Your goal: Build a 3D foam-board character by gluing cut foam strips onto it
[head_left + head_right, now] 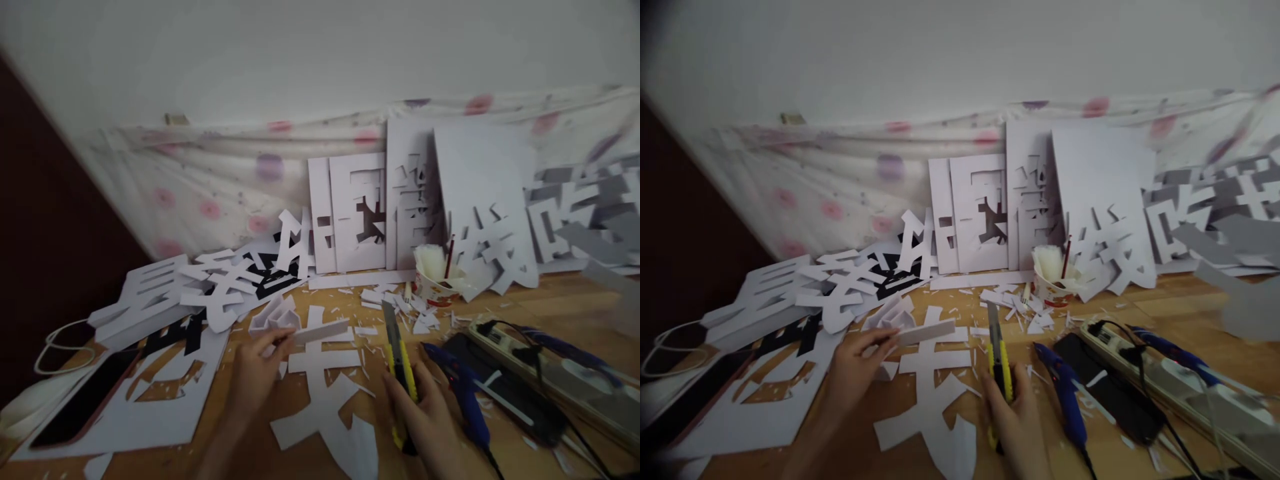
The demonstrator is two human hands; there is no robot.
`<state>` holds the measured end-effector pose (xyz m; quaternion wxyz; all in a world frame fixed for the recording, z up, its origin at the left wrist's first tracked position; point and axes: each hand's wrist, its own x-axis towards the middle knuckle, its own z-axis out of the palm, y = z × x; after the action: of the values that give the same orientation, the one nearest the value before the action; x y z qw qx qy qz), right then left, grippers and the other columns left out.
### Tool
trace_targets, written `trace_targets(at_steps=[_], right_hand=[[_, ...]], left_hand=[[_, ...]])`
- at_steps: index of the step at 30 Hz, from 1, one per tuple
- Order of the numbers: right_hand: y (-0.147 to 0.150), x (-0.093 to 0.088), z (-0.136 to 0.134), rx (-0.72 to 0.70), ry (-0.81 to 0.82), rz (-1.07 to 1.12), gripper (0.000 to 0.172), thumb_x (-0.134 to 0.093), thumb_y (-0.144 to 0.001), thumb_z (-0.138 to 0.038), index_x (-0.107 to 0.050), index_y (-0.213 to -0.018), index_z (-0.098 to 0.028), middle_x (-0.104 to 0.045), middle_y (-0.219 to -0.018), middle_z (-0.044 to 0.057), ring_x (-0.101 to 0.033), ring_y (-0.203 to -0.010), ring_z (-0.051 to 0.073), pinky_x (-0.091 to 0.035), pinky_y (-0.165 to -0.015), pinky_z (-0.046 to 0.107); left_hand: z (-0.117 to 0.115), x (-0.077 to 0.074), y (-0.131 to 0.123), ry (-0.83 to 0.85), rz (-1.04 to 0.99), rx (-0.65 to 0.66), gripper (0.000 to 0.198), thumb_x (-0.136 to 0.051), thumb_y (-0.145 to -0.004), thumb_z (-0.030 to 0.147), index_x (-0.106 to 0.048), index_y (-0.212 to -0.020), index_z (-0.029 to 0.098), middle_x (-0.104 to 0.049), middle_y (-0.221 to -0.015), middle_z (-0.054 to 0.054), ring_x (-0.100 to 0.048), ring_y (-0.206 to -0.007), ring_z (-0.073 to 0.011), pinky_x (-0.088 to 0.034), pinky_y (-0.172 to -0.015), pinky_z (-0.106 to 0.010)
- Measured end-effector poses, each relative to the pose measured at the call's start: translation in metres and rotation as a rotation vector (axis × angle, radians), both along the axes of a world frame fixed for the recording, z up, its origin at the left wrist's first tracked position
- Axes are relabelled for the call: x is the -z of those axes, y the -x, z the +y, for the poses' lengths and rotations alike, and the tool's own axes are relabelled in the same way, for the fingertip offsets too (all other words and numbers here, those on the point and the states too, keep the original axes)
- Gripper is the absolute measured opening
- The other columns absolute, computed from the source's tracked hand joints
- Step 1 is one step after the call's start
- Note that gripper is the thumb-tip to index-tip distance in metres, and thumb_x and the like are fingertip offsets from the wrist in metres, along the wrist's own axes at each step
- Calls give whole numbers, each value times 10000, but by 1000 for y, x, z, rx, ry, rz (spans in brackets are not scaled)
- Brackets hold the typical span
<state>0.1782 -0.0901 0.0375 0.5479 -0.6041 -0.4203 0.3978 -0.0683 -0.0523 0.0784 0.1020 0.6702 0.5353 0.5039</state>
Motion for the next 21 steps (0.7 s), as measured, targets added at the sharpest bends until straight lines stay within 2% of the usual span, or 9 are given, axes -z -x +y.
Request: trace_targets(at_steps=[3, 7, 12, 17, 21], right_hand=[[21, -8, 5, -34, 62, 152, 414, -730, -701, -579, -526, -767, -225, -515, -508, -69, -466, -405, 111, -357, -383, 215], [51, -9, 15, -59, 43, 213, 429, -749, -683, -564, -555, -836, -213, -515, -524, -74, -487, -440, 109, -389, -406, 200], [82, 0, 31, -144, 24, 172, 450, -729, -704, -561, -547, -928, -215, -516, -526, -84, -462, -413, 105, -389, -395, 204], [103, 4, 45, -169, 65, 145, 475, -715, -710, -577, -596, -969, -197, -495, -551, -80, -481, -435, 122, -417, -401, 231], [111, 9, 53, -199, 91, 97, 406, -701, -738, -577, -619, -875, -203, -513, -546, -65, -480, -435, 121, -412, -414, 234]], left_hand=[[11, -6, 32, 71, 67, 107, 112, -668, -816, 207, -772, -857, 218, -780, -833, -34, -735, -757, -184, -603, -661, -272], [12, 5, 54, 69, 121, 158, 128, -650, -817, 197, -774, -803, 227, -760, -800, -35, -729, -763, -179, -593, -663, -272], [13, 17, 66, 82, 211, 184, 163, -632, -846, 191, -785, -830, 248, -745, -748, -24, -707, -674, -153, -559, -596, -238], [19, 21, 74, 166, 263, 194, 194, -620, -853, 145, -783, -847, 250, -739, -740, -15, -701, -681, -151, -556, -611, -246], [22, 21, 77, 118, 369, 226, 241, -575, -874, 83, -772, -881, 221, -734, -800, -27, -683, -739, -158, -551, -651, -263]])
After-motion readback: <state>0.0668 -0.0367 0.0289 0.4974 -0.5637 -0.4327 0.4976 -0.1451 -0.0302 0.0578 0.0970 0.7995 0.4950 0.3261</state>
